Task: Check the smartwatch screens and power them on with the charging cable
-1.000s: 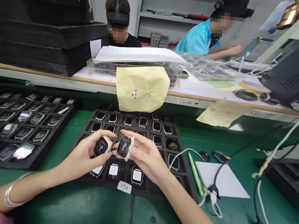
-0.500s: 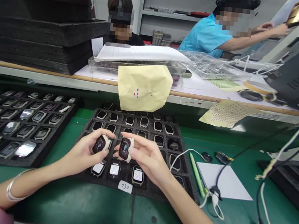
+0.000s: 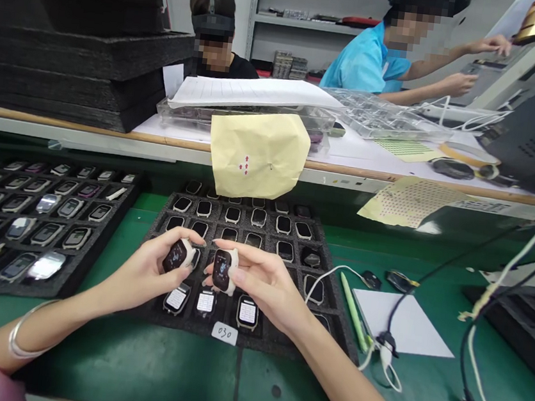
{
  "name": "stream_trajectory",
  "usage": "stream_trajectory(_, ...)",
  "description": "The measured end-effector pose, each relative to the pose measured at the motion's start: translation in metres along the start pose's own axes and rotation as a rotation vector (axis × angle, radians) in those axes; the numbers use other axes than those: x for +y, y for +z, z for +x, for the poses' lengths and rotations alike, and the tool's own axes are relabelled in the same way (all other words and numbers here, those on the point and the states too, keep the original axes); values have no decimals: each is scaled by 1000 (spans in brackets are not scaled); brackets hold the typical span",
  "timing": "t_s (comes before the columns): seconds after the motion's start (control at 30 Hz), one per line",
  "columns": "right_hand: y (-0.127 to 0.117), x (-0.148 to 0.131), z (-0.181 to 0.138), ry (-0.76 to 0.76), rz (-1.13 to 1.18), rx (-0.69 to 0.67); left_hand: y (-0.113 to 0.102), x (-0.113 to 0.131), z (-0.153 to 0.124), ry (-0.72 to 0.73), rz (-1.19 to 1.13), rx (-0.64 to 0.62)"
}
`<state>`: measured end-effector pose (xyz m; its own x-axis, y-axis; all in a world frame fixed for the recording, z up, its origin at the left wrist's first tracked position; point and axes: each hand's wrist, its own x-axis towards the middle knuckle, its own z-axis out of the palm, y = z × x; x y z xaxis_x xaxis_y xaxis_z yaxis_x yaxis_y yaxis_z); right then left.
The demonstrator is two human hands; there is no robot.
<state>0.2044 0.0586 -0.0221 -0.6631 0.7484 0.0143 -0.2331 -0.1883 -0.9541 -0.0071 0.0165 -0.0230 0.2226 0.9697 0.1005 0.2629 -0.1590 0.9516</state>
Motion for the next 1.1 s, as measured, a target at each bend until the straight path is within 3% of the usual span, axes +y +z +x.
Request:
stream_trajectory(0.47, -2, 2, 2, 21, -33, 33, 0, -3, 1, -2, 71, -55)
stream_trajectory(1.1, 0, -3, -1, 30, 11, 9, 0, -1, 1, -2, -33, 25)
